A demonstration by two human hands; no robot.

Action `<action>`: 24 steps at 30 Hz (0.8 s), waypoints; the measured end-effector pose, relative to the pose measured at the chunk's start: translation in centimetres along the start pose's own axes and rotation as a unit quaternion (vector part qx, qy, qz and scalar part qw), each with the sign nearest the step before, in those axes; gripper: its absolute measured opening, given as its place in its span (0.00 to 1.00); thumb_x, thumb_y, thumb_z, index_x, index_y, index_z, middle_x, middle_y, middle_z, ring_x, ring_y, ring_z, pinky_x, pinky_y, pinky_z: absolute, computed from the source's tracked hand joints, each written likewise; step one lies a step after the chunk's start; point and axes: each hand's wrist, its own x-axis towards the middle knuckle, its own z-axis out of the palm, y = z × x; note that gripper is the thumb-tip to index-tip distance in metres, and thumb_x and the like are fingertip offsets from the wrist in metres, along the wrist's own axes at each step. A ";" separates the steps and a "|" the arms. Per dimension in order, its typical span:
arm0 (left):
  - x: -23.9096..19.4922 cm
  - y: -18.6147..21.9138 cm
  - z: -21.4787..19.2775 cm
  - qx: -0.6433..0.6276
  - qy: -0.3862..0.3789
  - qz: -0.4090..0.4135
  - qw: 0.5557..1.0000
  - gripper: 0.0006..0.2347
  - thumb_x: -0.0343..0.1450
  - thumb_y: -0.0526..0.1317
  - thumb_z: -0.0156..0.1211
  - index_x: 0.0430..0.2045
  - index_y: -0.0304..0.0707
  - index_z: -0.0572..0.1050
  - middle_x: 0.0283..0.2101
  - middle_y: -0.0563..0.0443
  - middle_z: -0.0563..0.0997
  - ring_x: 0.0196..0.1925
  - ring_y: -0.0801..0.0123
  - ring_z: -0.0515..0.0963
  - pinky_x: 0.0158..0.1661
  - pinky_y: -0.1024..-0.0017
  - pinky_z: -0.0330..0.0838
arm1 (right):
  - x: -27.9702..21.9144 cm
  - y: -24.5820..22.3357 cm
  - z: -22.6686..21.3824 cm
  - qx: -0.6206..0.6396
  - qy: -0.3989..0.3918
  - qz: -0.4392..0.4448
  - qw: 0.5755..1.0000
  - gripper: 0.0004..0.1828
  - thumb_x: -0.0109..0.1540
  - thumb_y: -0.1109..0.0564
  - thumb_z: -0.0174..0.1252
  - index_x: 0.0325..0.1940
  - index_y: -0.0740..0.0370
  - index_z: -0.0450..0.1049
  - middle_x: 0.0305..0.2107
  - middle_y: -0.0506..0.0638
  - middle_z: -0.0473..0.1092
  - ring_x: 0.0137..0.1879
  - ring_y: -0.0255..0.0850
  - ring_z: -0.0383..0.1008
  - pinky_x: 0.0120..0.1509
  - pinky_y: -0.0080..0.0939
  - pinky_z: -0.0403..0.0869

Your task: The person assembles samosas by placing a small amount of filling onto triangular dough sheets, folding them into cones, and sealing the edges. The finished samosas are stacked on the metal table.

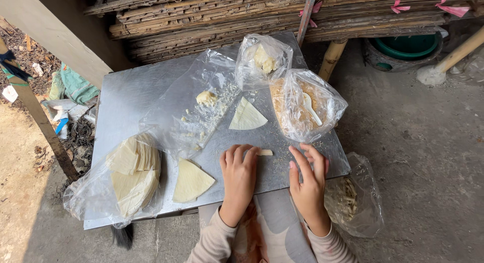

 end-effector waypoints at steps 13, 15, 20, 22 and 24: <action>-0.4 0.6 -2.0 -0.128 -0.072 0.022 0.989 0.10 0.69 0.36 0.64 0.43 0.39 0.79 0.45 0.47 0.80 0.47 0.53 0.77 0.45 0.61 0.68 | -7.0 10.1 -7.0 0.106 0.102 0.175 0.974 0.15 0.68 0.64 0.61 0.60 0.65 0.74 0.49 0.55 0.76 0.53 0.41 0.79 0.55 0.37 0.79; 1.0 -1.2 -1.0 -0.053 -0.054 0.031 0.997 0.08 0.68 0.37 0.65 0.39 0.44 0.79 0.45 0.51 0.81 0.48 0.55 0.78 0.45 0.61 0.69 | -8.6 15.1 -8.3 0.080 0.135 0.211 0.965 0.15 0.71 0.65 0.61 0.62 0.67 0.74 0.51 0.57 0.76 0.55 0.40 0.78 0.58 0.37 0.76; 4.1 -4.7 1.4 0.040 -0.119 0.022 0.992 0.10 0.67 0.38 0.66 0.41 0.46 0.80 0.43 0.51 0.80 0.44 0.58 0.79 0.42 0.60 0.71 | -14.5 26.2 -7.0 -0.066 0.024 0.339 0.938 0.17 0.62 0.67 0.65 0.56 0.65 0.77 0.44 0.57 0.79 0.45 0.41 0.80 0.47 0.41 0.78; 5.1 -5.5 2.3 0.068 -0.123 0.025 0.990 0.11 0.66 0.39 0.66 0.42 0.45 0.80 0.43 0.51 0.80 0.44 0.57 0.79 0.42 0.60 0.71 | -16.7 28.6 -4.9 -0.106 -0.039 0.397 0.911 0.22 0.60 0.67 0.65 0.60 0.62 0.77 0.45 0.56 0.78 0.45 0.42 0.80 0.48 0.42 0.79; 5.7 -6.2 2.9 0.079 -0.120 0.028 0.989 0.11 0.66 0.39 0.66 0.42 0.45 0.80 0.42 0.51 0.80 0.44 0.57 0.79 0.42 0.59 0.72 | -18.0 28.9 -3.6 -0.104 -0.030 0.390 0.914 0.28 0.55 0.66 0.69 0.59 0.65 0.75 0.50 0.61 0.72 0.46 0.46 0.79 0.47 0.42 0.78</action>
